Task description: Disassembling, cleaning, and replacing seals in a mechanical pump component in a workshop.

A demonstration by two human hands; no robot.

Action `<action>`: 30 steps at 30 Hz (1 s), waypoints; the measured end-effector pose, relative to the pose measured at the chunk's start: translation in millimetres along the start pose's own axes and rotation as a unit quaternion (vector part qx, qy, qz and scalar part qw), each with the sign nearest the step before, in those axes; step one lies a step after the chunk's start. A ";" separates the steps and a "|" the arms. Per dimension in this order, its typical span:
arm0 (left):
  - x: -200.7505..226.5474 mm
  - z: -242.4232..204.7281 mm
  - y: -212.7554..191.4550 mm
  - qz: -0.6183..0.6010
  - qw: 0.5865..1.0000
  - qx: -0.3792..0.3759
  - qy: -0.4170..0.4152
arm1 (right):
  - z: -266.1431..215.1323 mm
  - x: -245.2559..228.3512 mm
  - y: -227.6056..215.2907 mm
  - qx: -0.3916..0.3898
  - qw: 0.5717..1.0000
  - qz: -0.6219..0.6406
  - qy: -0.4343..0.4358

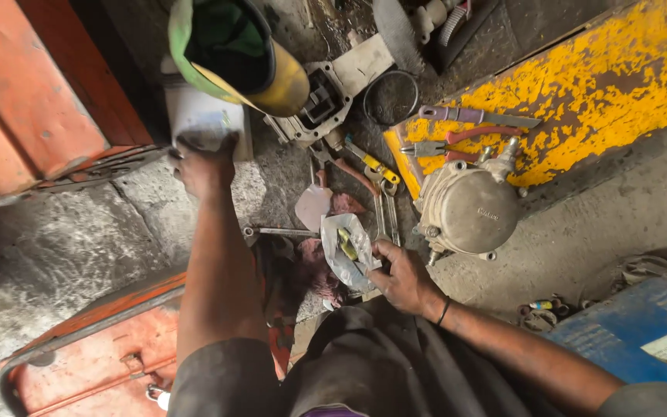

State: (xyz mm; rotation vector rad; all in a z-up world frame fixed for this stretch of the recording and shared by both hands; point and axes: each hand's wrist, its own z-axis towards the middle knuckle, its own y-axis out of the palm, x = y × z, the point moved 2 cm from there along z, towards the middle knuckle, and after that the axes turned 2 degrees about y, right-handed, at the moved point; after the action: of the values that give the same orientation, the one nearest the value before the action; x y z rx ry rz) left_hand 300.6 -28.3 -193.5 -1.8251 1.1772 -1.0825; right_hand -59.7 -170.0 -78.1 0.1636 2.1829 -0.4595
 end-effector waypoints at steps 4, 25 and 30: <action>-2.7 -10.4 -19.3 0.208 0.960 -0.188 -0.001 | 2.4 -0.6 0.6 -0.002 1.000 -0.013 -0.004; -57.7 17.1 16.8 0.086 0.937 -0.334 0.047 | -4.8 0.6 13.9 -0.015 0.999 -0.039 -0.033; -29.5 -32.6 -38.7 0.090 0.935 -0.317 0.132 | -19.0 -13.2 8.7 -0.013 0.996 -0.073 -0.047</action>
State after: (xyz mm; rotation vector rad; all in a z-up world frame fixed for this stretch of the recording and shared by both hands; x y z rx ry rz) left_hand 277.5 8.8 -154.5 -2.0126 1.9933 -0.9200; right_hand -63.4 -154.1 -59.5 -0.0309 2.1157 -0.5103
